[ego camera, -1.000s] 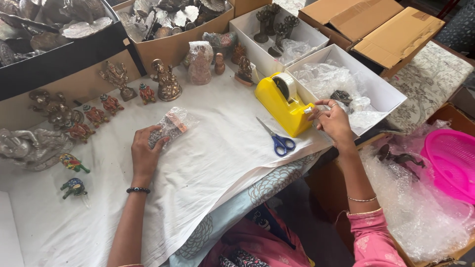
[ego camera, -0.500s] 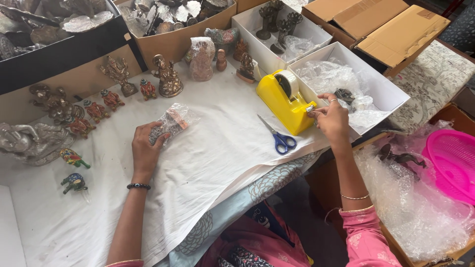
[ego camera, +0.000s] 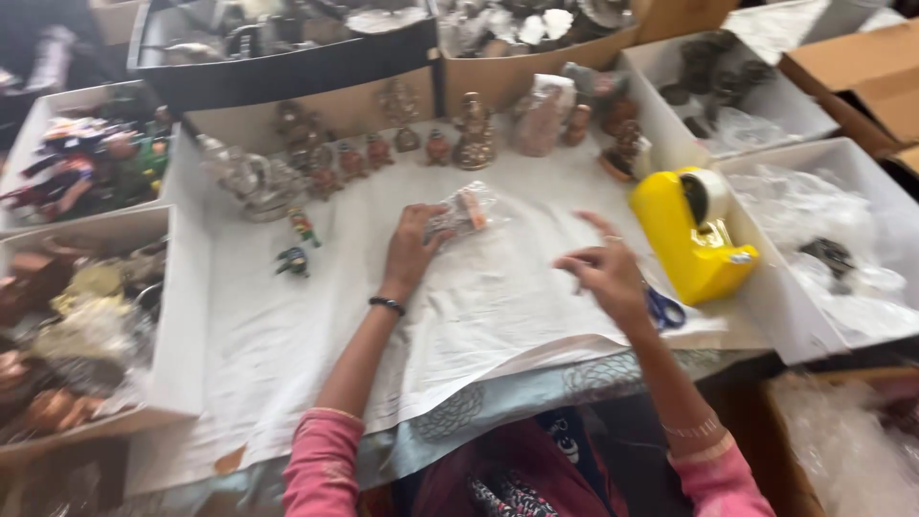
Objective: The person wraps small decorative statues in bubble wrap and secures them with clear packing tape. They handle several different figurines, including a seated deity and a rectangular plaque, wrapping each one individually on a white cloth-covered table.
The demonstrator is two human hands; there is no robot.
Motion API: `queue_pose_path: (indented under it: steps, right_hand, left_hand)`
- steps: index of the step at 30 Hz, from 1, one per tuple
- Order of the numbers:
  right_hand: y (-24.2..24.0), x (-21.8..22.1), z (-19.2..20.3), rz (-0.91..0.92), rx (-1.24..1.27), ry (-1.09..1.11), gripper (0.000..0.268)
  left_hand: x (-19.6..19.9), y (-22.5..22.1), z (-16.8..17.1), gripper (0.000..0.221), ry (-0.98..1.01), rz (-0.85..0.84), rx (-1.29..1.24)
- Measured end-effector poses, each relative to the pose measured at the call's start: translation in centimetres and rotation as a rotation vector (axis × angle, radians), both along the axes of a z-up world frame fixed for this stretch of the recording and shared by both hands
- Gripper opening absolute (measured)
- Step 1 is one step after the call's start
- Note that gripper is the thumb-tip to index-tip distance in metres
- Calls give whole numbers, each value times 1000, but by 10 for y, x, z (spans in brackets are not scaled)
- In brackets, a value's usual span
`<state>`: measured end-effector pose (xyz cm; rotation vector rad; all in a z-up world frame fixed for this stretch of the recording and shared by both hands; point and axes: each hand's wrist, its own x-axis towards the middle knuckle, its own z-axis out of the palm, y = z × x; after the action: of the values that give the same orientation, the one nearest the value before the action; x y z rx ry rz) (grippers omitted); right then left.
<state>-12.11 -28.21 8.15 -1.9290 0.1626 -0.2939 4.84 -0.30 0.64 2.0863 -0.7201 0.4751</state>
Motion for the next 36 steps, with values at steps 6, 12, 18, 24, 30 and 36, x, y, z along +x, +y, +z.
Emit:
queue_pose_path:
  steps: [6, 12, 18, 24, 30, 36]
  right_hand:
    - [77, 121, -28, 229, 165, 70, 79]
    - [93, 171, -52, 88, -82, 78, 82]
    - [97, 179, -44, -10, -505, 159, 80]
    - [103, 214, -62, 70, -1028, 283, 48]
    - [73, 279, -143, -32, -1165, 225, 59]
    - [69, 163, -55, 82, -1059, 211, 99]
  left_hand:
    - [-6, 0, 5, 45, 2, 26, 3]
    - [-2, 0, -6, 48, -60, 14, 27]
    - [-5, -2, -10, 49, -53, 26, 43]
    - [-1, -1, -13, 47, -60, 98, 36]
    - [-6, 2, -9, 48, 1, 79, 27]
    - [-1, -1, -15, 49, -33, 63, 55]
